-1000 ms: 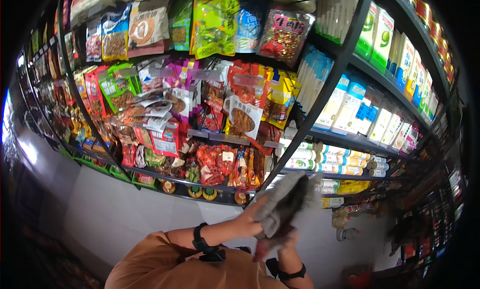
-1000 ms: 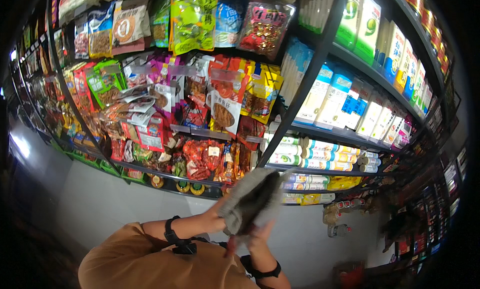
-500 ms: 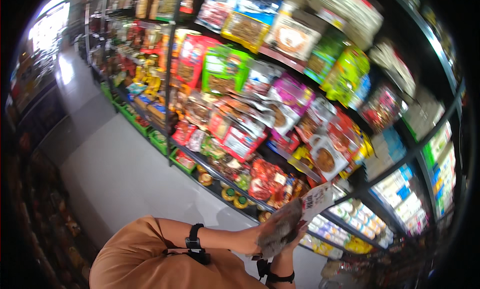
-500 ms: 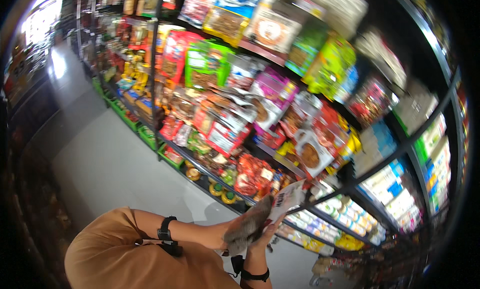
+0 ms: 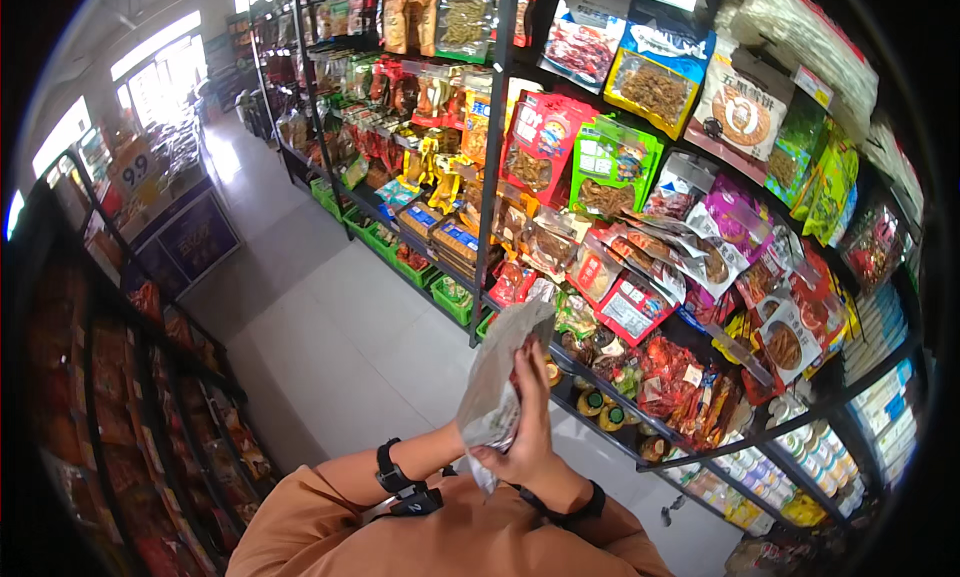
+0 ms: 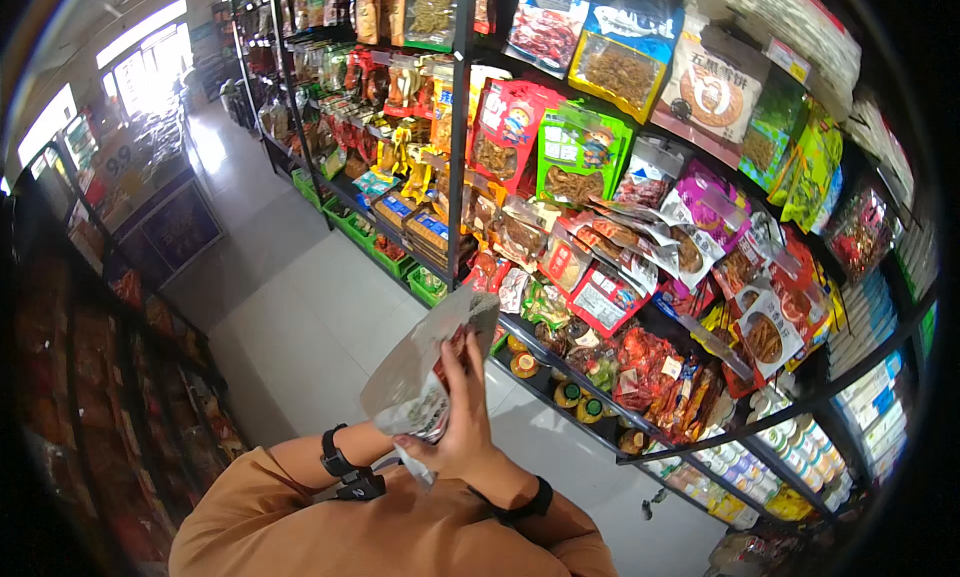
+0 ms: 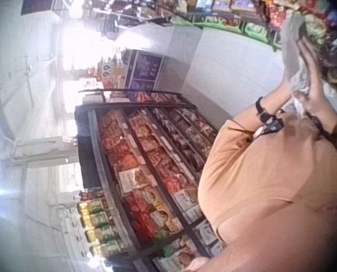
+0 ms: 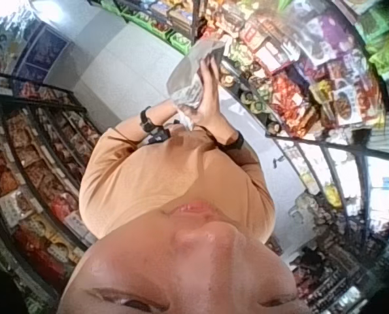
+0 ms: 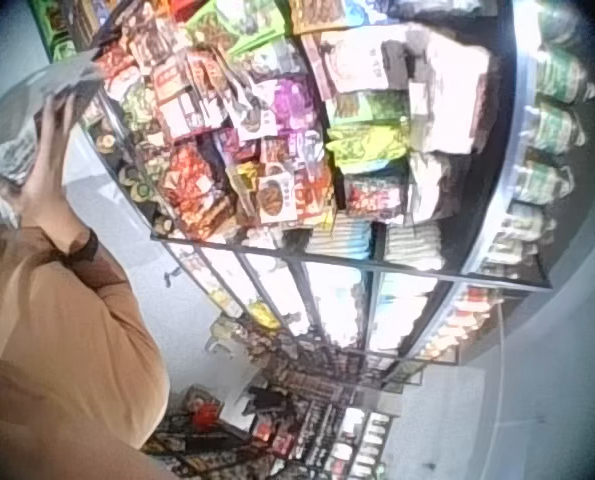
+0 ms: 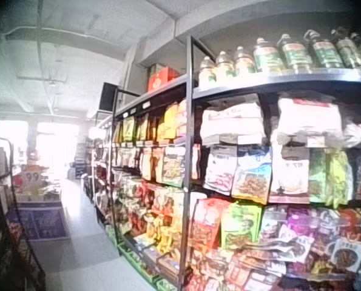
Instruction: The person picks up a package of snack food from a store shelf, wipes the front and back of the bag with a cloth, and then returns it to the shelf.
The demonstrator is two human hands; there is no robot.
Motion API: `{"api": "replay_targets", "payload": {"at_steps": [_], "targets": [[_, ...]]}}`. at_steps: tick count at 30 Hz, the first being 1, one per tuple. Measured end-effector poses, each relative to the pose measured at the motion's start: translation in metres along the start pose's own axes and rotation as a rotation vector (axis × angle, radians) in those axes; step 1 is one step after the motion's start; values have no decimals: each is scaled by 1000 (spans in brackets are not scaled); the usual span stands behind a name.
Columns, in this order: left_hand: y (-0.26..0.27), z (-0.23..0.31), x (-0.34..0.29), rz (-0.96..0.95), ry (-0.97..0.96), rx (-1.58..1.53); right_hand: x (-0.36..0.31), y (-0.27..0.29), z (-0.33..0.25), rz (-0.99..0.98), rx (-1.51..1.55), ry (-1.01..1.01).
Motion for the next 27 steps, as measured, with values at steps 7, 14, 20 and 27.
{"api": "replay_targets", "payload": {"at_steps": [7, 14, 20, 27], "targets": [[-65, -14, -16, -166, 429, 287, -15, 66, 66, 260, 147, -185], [-195, -75, -15, -378, 758, 96, -101, 185, 101, 493, 257, -379], [-334, -159, 25, -565, 477, 34, -192, 297, 70, 575, -91, -357], [-530, -266, -51, -1138, 101, 88, -408, 467, 50, 1065, 202, -291]]}}
Point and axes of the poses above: each hand's wrist, its own x-axis towards the middle knuckle, its own y-axis out of the back of the hand, z = x × y, the point moved 9 cm from there along x, towards the middle knuckle, and after that the axes turned 4 degrees about -x, right-handed, at the moved point
